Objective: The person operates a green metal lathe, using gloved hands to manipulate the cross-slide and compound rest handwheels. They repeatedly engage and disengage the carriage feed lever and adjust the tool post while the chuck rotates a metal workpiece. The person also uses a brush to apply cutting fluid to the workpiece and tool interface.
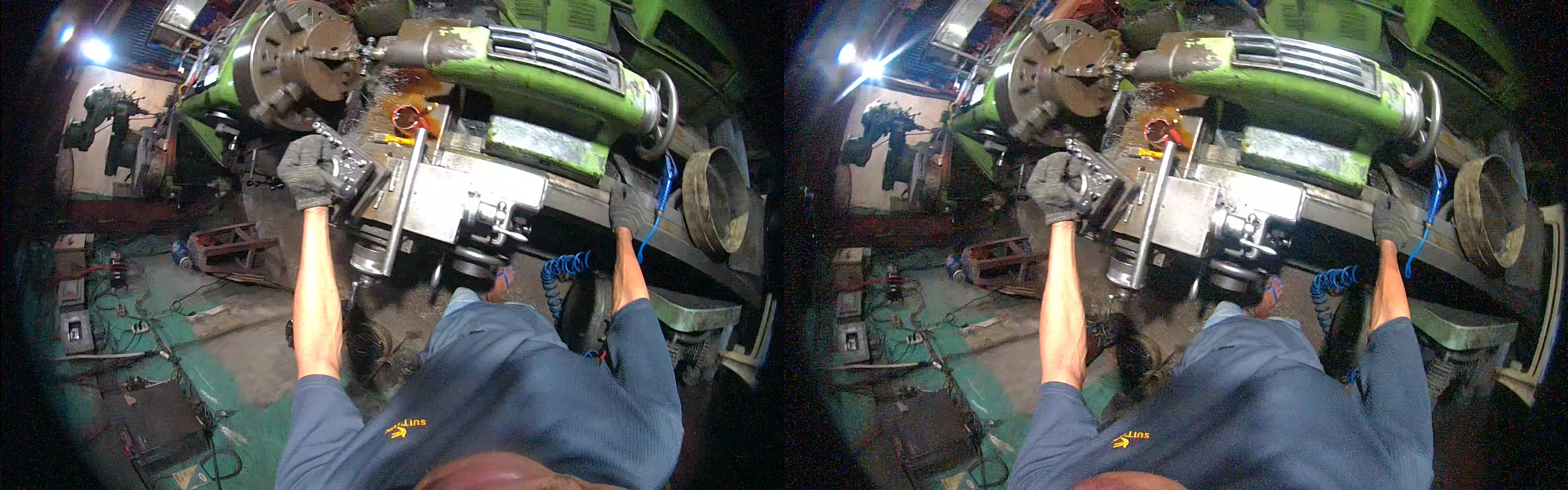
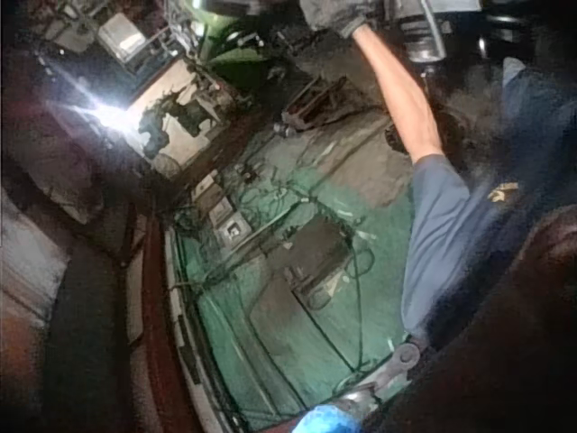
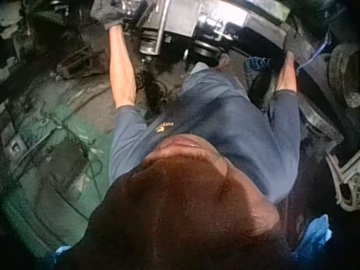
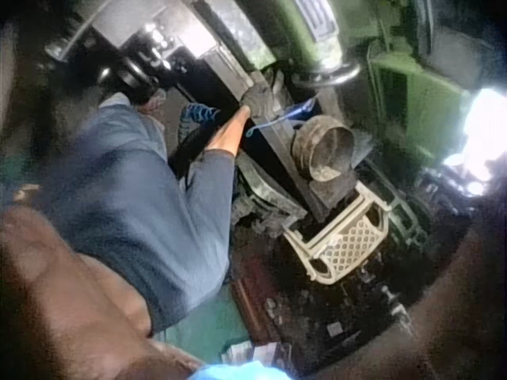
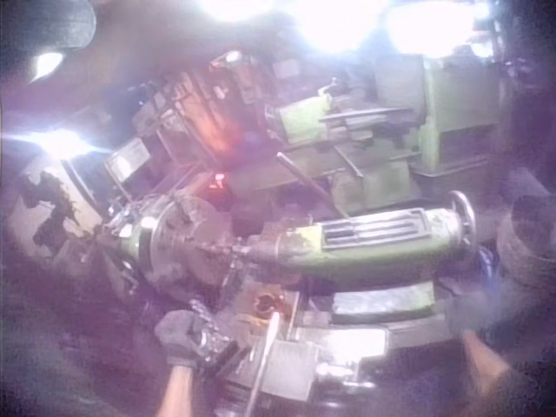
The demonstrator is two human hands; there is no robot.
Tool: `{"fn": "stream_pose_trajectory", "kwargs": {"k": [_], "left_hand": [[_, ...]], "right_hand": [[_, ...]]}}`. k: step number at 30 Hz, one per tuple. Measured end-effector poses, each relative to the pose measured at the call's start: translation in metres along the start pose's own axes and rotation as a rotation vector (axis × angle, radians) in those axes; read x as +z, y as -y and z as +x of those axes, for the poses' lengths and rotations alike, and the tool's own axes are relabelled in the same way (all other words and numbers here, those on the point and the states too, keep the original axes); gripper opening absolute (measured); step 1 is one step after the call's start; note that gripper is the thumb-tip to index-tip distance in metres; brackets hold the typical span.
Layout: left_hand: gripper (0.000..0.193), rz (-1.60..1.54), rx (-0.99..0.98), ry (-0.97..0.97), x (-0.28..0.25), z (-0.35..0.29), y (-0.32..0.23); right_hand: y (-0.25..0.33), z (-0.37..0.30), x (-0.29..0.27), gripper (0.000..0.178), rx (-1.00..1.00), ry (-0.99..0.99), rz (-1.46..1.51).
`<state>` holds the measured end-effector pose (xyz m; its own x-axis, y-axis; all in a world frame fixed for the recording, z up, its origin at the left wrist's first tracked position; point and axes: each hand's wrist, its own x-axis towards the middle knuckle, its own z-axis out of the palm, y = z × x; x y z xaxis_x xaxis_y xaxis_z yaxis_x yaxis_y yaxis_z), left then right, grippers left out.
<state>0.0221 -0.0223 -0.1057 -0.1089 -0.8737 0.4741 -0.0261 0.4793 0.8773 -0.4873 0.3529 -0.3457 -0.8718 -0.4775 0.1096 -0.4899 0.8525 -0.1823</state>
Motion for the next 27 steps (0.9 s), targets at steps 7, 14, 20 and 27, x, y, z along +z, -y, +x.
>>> {"fn": "stream_pose_trajectory", "kwargs": {"k": [7,14,20,27], "left_hand": [[0.007,0.118,0.025,0.014,-0.011,0.003,0.003],[0.007,0.185,0.139,0.020,-0.016,0.002,0.010],[0.017,0.903,0.766,0.196,-0.020,0.015,0.003],[0.025,1.033,0.811,0.236,-0.025,0.010,0.004]], "right_hand": [[0.018,-0.006,-0.020,0.047,0.075,0.114,0.081],[0.024,-0.006,-0.026,0.045,0.067,0.122,0.103],[0.013,-0.006,-0.017,0.044,0.022,0.020,-0.057],[0.005,0.003,-0.016,0.039,0.072,0.113,0.083]]}}
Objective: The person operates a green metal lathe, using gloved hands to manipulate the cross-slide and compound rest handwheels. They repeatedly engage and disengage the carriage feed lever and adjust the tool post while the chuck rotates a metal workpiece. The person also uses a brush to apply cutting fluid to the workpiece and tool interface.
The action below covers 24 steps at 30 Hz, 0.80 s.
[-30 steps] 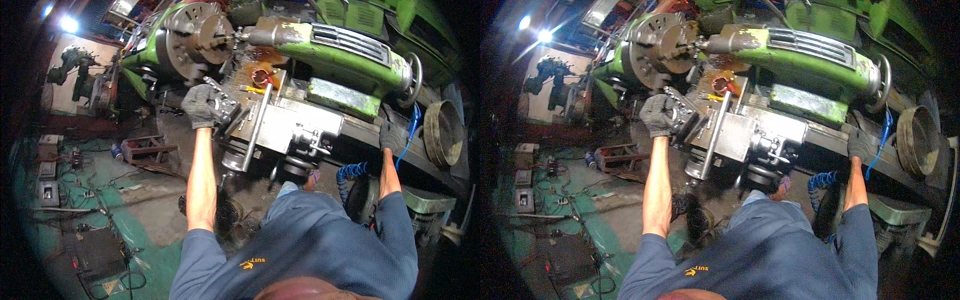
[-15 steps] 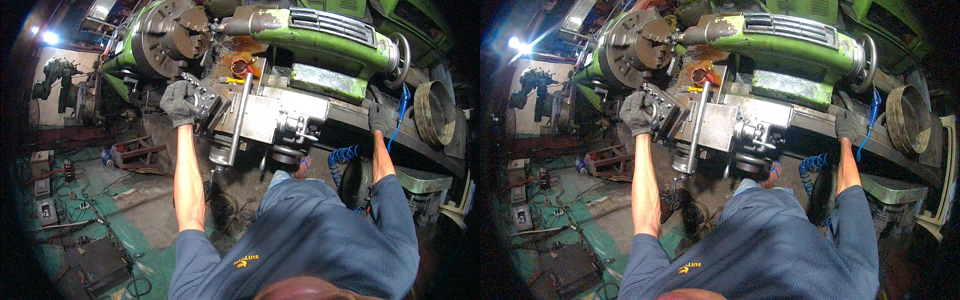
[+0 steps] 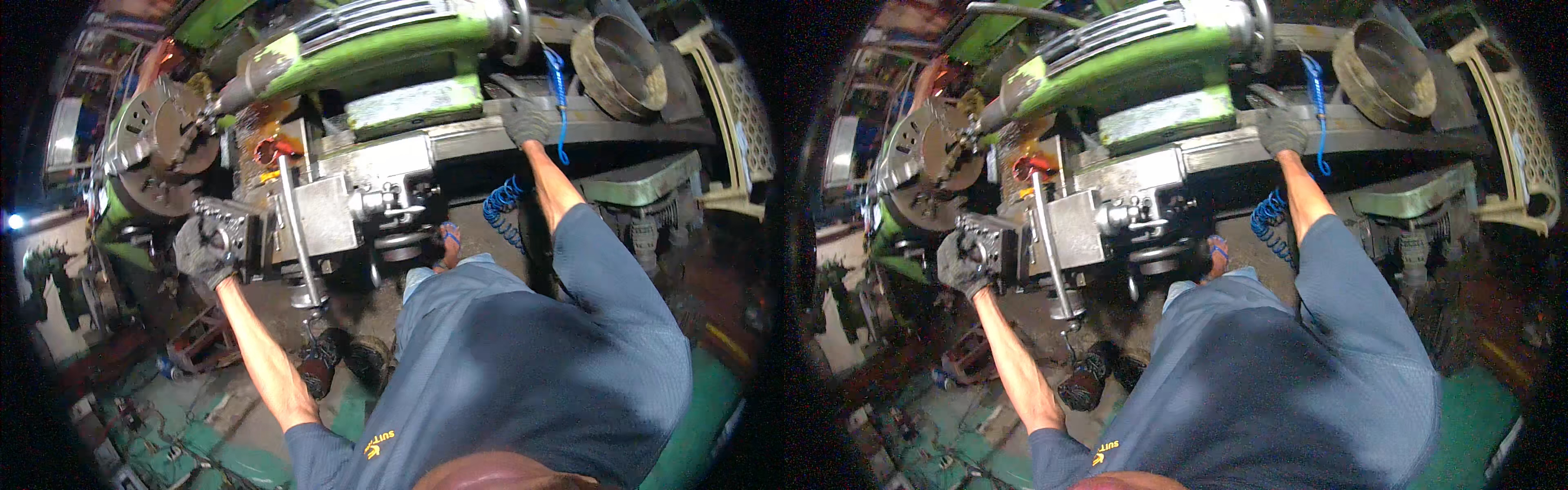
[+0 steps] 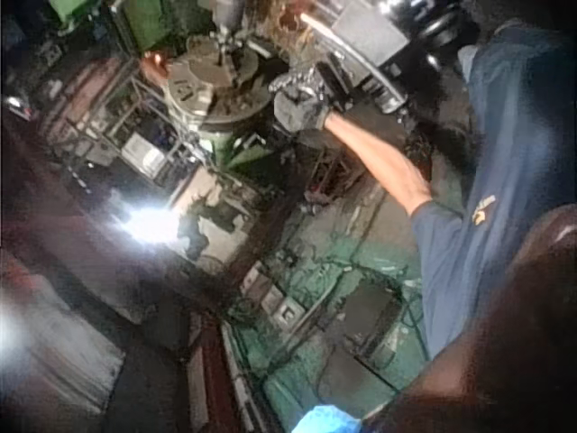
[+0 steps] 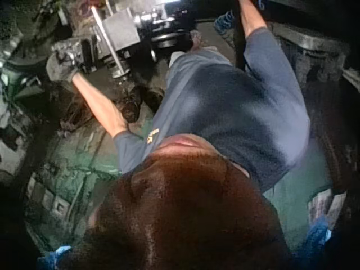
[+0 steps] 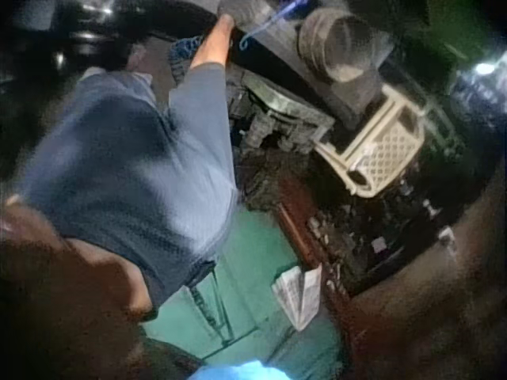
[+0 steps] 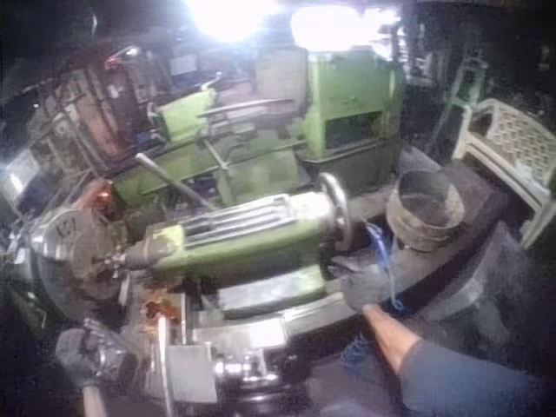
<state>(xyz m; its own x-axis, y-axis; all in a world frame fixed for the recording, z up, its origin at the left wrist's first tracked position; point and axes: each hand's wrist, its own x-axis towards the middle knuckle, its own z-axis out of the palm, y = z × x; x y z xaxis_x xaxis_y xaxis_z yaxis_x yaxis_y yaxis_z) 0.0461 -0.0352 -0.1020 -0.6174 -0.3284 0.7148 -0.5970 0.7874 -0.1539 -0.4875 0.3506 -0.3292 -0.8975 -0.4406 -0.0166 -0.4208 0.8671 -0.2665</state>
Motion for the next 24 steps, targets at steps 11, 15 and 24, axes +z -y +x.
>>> {"fn": "stream_pose_trajectory", "kwargs": {"k": [11,15,24], "left_hand": [[0.020,0.043,0.037,0.007,0.002,-0.006,0.011],[0.020,0.020,0.067,0.000,0.009,0.002,0.013],[0.030,-0.038,-0.065,-0.003,0.004,-0.005,0.006]], "right_hand": [[0.031,-0.025,-0.044,0.046,-0.018,-0.109,0.173],[0.005,-0.008,-0.016,0.049,0.062,-0.021,0.003],[0.028,-0.020,-0.042,0.038,-0.006,-0.040,0.157]]}}
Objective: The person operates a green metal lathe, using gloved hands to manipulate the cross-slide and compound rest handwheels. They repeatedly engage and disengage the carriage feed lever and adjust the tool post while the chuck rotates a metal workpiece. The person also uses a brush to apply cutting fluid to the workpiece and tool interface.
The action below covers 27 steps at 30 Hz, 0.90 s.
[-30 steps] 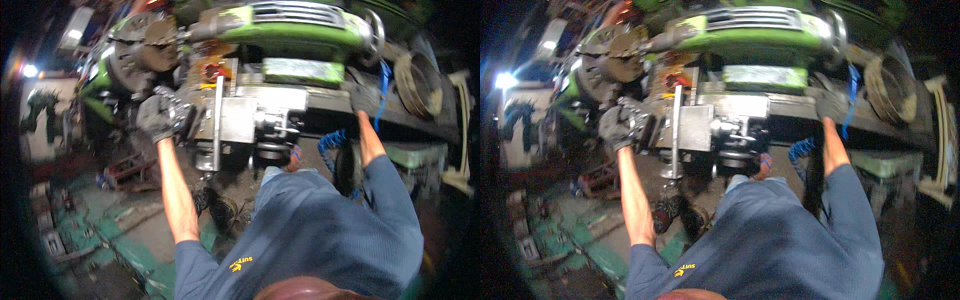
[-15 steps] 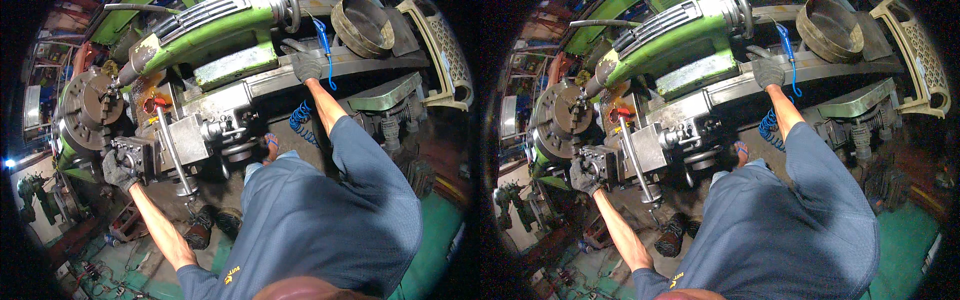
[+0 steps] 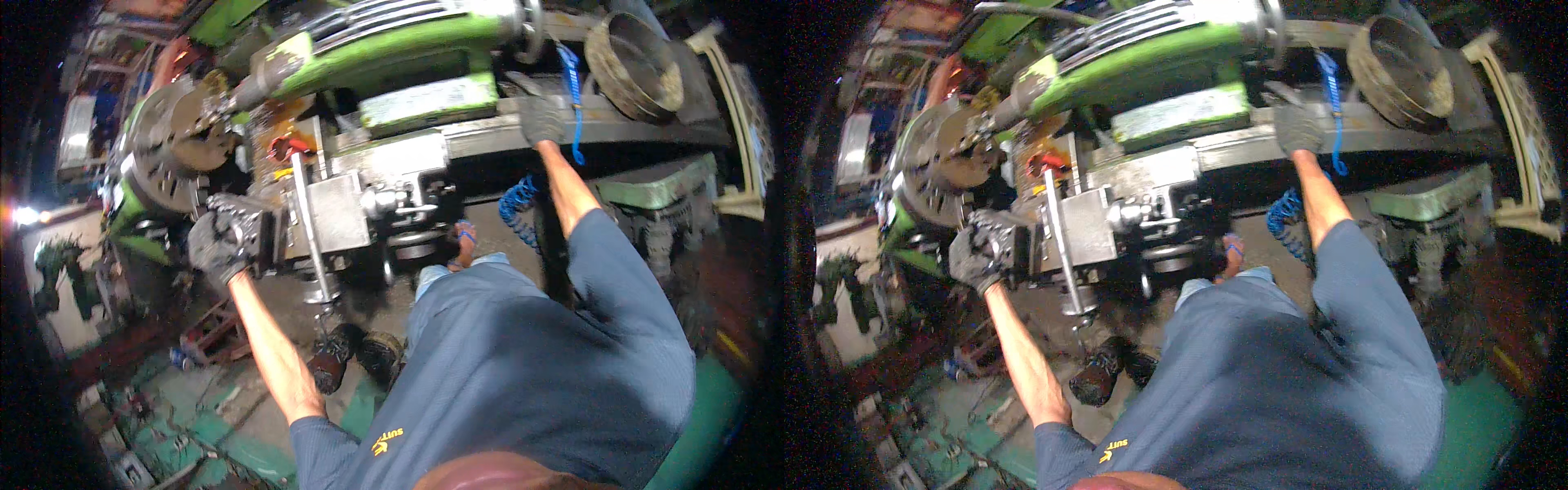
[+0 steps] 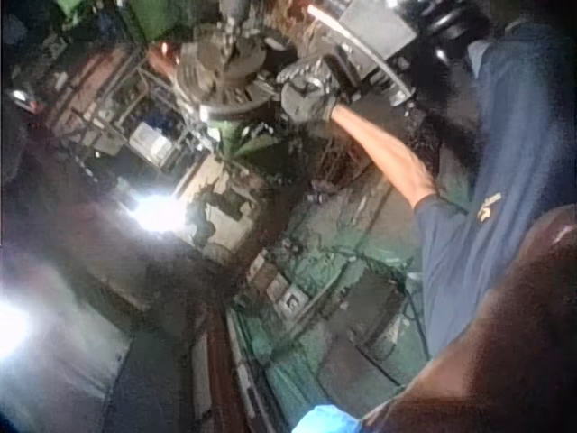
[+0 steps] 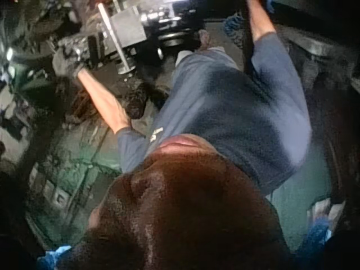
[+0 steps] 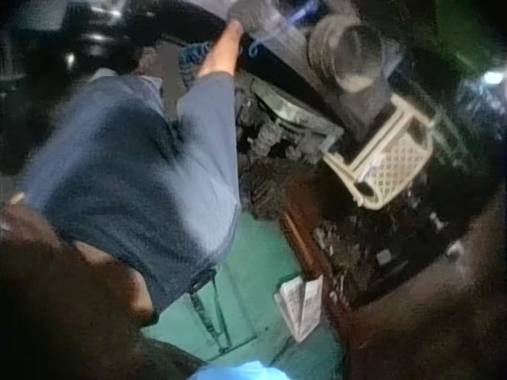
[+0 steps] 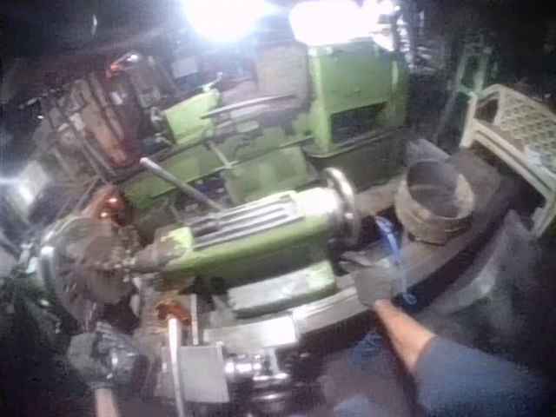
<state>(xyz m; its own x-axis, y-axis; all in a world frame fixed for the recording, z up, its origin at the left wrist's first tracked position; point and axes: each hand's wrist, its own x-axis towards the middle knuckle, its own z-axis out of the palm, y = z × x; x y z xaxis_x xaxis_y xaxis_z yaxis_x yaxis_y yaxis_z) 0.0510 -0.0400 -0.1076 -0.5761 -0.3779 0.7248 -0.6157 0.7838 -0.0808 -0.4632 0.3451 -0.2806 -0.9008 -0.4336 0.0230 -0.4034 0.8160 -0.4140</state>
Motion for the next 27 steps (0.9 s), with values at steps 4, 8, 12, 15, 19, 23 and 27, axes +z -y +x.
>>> {"fn": "stream_pose_trajectory", "kwargs": {"k": [4,8,12,15,19,23,27], "left_hand": [[0.015,-0.174,-0.137,-0.055,0.000,0.007,-0.007],[0.017,-0.257,-0.223,-0.044,-0.004,0.006,-0.013],[0.021,-0.029,0.039,-0.071,-0.006,0.013,-0.014],[0.018,-0.127,-0.041,-0.050,-0.006,0.011,-0.013],[0.016,-0.017,0.058,-0.052,-0.010,0.018,-0.022],[0.016,-0.061,-0.004,-0.039,-0.009,0.015,-0.020],[0.018,-0.109,-0.050,-0.024,-0.006,0.006,-0.009]], "right_hand": [[-0.020,0.000,0.028,0.041,-0.074,-0.156,-0.048],[-0.026,0.008,0.039,0.041,-0.001,-0.067,-0.152],[-0.032,0.011,0.042,0.039,-0.021,-0.061,-0.116],[-0.034,0.012,0.046,0.037,-0.065,-0.087,-0.133],[-0.045,0.015,0.055,0.035,-0.108,-0.124,-0.153],[-0.039,0.012,0.047,0.038,-0.023,-0.038,-0.134],[-0.021,0.008,0.035,0.043,0.057,-0.005,-0.160]]}}
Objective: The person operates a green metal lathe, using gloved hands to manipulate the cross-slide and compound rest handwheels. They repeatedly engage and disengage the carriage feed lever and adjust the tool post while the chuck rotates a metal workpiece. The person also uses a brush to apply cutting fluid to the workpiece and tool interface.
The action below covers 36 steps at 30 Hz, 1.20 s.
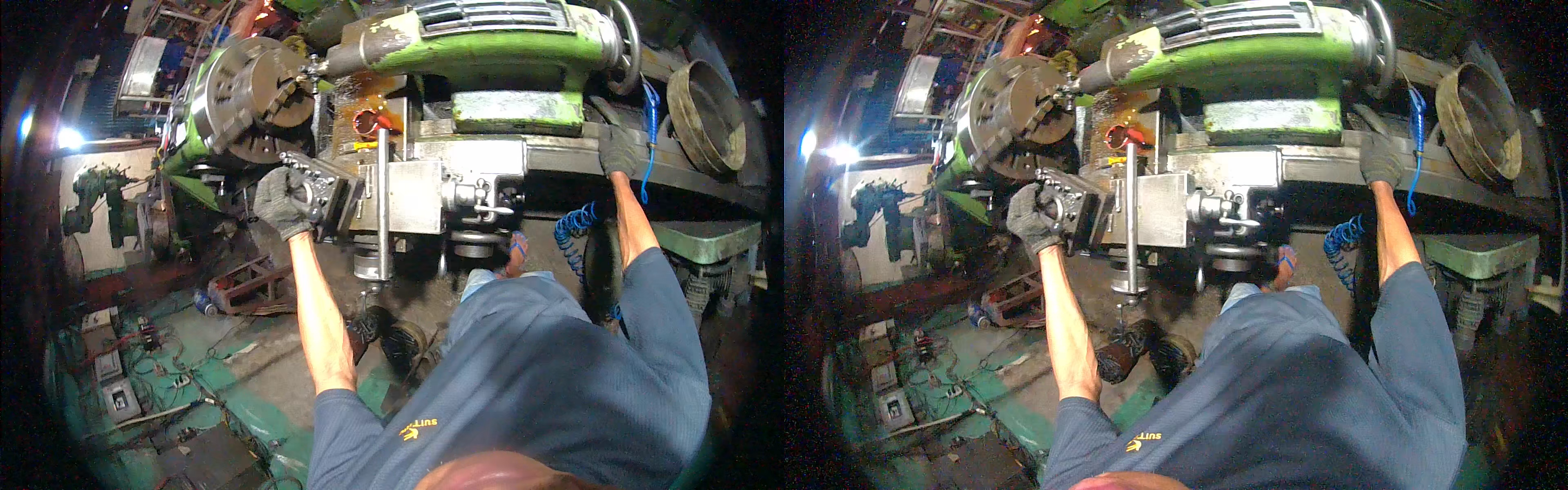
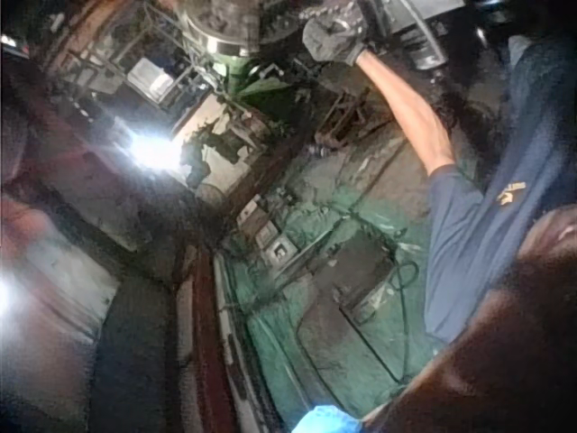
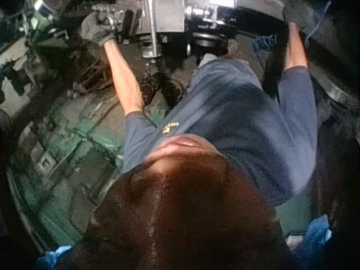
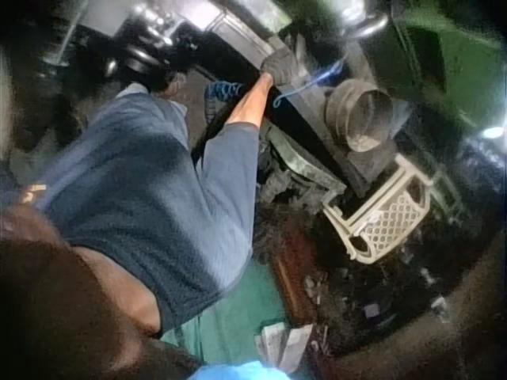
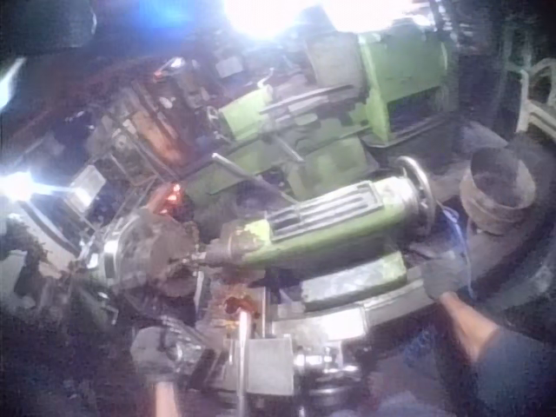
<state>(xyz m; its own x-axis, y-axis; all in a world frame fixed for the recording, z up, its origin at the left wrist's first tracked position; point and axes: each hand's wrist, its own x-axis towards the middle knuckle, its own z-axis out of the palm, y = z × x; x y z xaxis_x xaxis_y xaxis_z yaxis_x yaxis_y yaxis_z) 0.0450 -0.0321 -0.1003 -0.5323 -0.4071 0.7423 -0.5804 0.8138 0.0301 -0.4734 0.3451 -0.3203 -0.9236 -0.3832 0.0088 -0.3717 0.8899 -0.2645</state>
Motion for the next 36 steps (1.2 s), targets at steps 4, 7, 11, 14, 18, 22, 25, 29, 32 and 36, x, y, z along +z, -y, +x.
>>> {"fn": "stream_pose_trajectory", "kwargs": {"k": [4,7,11,14,18,22,25,29,32,36], "left_hand": [[0.019,0.068,0.031,-0.011,0.001,0.007,-0.004],[0.020,-0.188,-0.221,-0.011,0.008,-0.005,0.010],[0.025,-0.332,-0.351,-0.061,0.012,-0.014,0.011],[0.024,-0.362,-0.377,-0.070,0.015,-0.013,0.010],[0.023,-0.464,-0.459,-0.067,0.014,-0.010,0.006],[0.022,-0.473,-0.469,-0.072,0.013,-0.011,0.004],[0.022,-0.529,-0.515,-0.083,0.013,-0.010,0.002],[0.022,-0.614,-0.612,-0.103,0.013,-0.006,-0.003],[0.021,-0.614,-0.634,-0.109,0.012,-0.007,-0.006],[0.020,-0.379,-0.392,-0.082,0.013,-0.008,0.006]], "right_hand": [[-0.014,0.007,0.008,0.043,-0.049,0.030,-0.013],[-0.022,0.012,0.023,0.044,-0.091,0.000,-0.017],[-0.004,0.004,0.009,0.045,0.019,0.064,0.017],[-0.013,0.008,0.012,0.046,0.003,0.104,0.013],[-0.019,0.010,0.021,0.044,-0.046,0.017,-0.029],[-0.015,0.006,0.016,0.043,-0.079,-0.003,-0.025],[-0.018,0.009,0.020,0.042,-0.101,-0.021,-0.013],[-0.017,0.007,0.020,0.041,-0.069,-0.061,-0.003],[-0.008,0.004,0.010,0.042,-0.052,-0.037,-0.017],[-0.014,0.005,0.013,0.042,-0.098,-0.065,0.016]]}}
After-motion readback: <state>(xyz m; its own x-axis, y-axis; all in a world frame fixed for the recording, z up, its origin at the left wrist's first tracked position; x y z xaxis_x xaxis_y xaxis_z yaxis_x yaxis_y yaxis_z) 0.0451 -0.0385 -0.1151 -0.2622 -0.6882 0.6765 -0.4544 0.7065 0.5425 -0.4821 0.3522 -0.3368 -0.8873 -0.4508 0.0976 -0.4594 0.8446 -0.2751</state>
